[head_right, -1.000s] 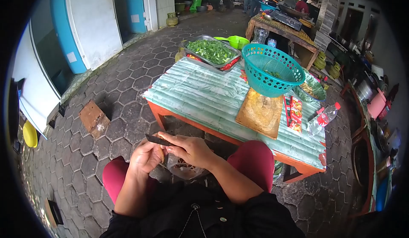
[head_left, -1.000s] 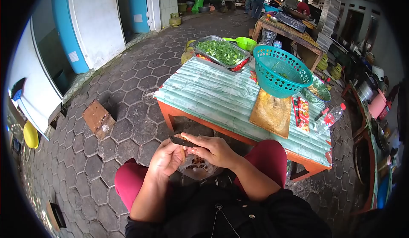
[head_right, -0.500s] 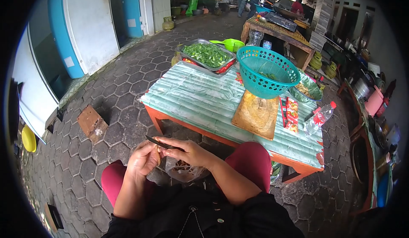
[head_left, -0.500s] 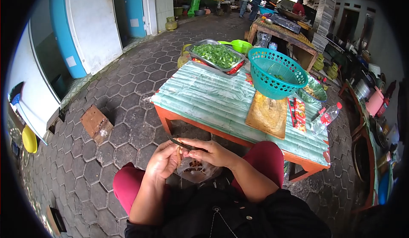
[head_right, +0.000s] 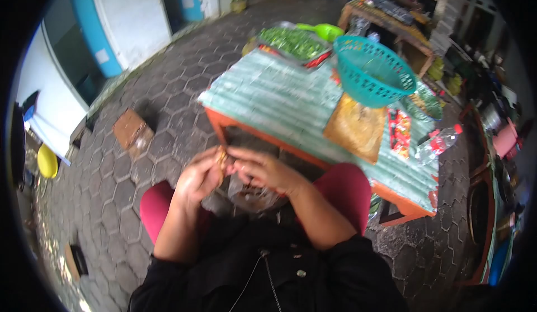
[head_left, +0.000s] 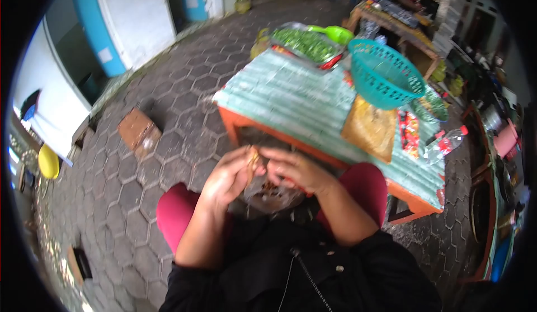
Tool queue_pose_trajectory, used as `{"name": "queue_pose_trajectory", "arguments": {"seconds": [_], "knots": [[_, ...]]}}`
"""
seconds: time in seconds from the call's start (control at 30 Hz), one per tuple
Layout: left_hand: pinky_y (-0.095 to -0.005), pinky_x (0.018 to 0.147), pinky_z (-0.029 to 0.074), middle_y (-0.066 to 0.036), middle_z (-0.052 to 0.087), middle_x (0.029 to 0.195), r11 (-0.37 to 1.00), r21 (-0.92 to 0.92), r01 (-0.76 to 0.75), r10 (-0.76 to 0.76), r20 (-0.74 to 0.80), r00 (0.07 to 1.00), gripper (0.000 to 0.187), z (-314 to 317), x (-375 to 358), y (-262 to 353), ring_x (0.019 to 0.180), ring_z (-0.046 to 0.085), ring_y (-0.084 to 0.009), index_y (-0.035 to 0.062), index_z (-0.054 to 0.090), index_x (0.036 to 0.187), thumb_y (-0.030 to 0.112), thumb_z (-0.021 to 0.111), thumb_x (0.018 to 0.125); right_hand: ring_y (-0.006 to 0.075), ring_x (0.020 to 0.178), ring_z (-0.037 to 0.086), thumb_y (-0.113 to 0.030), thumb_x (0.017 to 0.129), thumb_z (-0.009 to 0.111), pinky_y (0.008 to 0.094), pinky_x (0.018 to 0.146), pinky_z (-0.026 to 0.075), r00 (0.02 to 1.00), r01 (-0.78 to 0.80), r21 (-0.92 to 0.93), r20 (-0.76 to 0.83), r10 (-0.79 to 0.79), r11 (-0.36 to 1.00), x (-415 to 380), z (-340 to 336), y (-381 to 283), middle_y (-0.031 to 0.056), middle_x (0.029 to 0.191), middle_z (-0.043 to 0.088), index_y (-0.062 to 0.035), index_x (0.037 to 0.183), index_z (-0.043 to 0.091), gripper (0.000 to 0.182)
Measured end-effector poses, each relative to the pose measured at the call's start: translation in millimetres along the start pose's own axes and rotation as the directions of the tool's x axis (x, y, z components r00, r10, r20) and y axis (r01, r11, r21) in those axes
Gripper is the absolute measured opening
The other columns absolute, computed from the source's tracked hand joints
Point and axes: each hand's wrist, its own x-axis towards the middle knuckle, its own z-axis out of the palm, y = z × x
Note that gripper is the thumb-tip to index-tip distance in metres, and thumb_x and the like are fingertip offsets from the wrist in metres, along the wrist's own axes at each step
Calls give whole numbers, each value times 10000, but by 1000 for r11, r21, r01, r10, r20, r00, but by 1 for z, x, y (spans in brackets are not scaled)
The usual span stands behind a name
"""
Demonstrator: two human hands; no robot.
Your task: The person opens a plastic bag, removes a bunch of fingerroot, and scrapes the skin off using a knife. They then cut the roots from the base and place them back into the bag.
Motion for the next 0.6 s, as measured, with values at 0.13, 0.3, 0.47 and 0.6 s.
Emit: {"name": "queue_pose_trajectory", "arguments": {"seconds": [0.13, 0.3, 0.47, 0.6], "knots": [[-263, 796, 472, -68, 613, 903, 1000, 9, 16, -16, -38, 999, 238, -5, 2, -2, 838, 596, -152, -36, 561, 1070, 167, 536, 947, 17, 520, 383, -212, 991, 457, 157, 439, 313, 999, -42, 45, -9, 43, 998, 2, 0, -2, 3, 714, 510, -88, 1407, 414, 436], [-242, 783, 479, -69, 627, 914, 1000, -2, 31, -31, -70, 997, 226, 0, 0, 1, 841, 609, -145, -24, 576, 1073, 161, 552, 946, 16, 500, 377, -210, 996, 429, 157, 440, 312, 998, -51, 100, -28, 54, 994, 3, 1, -4, 8, 695, 513, -79, 1398, 422, 423], [-262, 769, 497, -71, 630, 919, 999, -33, -6, 5, -51, 999, 181, -7, 5, 0, 847, 615, -151, -2, 582, 1023, 158, 549, 947, 25, 505, 380, -226, 993, 430, 171, 460, 330, 999, -2, 40, -49, 4, 999, 0, -4, -6, 4, 690, 496, -79, 1420, 393, 454], [-309, 794, 496, -83, 589, 899, 990, -136, -46, 25, -153, 988, 180, -13, 8, -3, 832, 590, -185, 5, 533, 1032, 168, 502, 964, 28, 524, 413, -203, 949, 538, 192, 502, 374, 988, 20, -44, -155, -27, 999, 5, 2, -1, -8, 686, 508, -73, 1354, 482, 429]]}}
